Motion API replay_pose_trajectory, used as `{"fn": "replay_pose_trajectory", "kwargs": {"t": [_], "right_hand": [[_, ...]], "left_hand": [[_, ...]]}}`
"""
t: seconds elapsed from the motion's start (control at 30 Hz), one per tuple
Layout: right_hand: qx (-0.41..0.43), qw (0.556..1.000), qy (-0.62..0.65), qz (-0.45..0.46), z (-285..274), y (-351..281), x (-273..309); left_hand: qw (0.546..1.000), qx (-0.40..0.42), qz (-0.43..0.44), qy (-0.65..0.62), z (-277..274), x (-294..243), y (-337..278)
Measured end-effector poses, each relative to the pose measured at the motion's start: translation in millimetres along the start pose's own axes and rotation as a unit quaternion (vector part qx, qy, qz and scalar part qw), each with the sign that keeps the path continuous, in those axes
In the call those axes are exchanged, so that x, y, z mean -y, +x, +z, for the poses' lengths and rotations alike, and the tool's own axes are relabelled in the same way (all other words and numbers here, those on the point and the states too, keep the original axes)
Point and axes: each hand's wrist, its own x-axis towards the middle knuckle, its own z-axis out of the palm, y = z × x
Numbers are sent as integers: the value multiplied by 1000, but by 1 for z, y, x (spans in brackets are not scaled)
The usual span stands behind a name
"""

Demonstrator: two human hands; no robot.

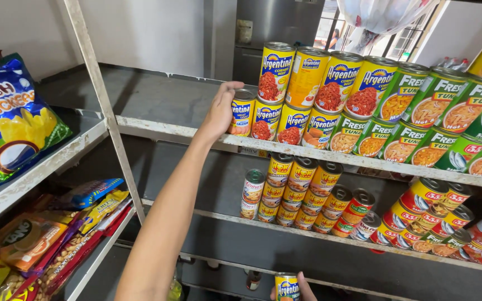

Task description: The person is taking canned goods from cardboard boxes on the floor and organizing them onto the shelves in a grocery store.

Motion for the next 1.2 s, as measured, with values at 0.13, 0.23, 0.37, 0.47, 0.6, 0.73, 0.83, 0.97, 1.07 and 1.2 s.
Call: {"fn": "replay_pose_trajectory", "kwargs": {"t": [0.13,0.23,0.37,0.47,0.6,0.73,0.83,0.97,1.07,1.2], "right_hand": [[11,999,37,29,25,-5,8],[28,999,15,2,56,-10,18],[-46,999,1,2,129,-22,49],[-80,996,-10,-24,179,-26,72],[-127,977,-87,-150,241,-34,103],[-147,956,-111,-229,281,-27,124],[-109,908,-164,-370,308,-21,141],[-82,907,-182,-371,334,-17,157],[-34,897,-205,-392,334,-8,169],[-70,829,-329,-447,361,-24,185]], "left_hand": [[1000,7,5,19,-5,4,-3],[998,17,-22,50,-7,0,-14],[979,-65,80,175,-1,-3,-50],[964,-118,134,195,14,-29,-107],[987,-90,50,122,44,-59,-193],[999,-26,-35,-2,72,-46,-254],[997,-47,-53,-30,87,-46,-272],[996,-77,-13,32,94,-56,-269],[995,-91,-14,39,85,-67,-250],[994,-101,-41,-18,72,-79,-228]]}}
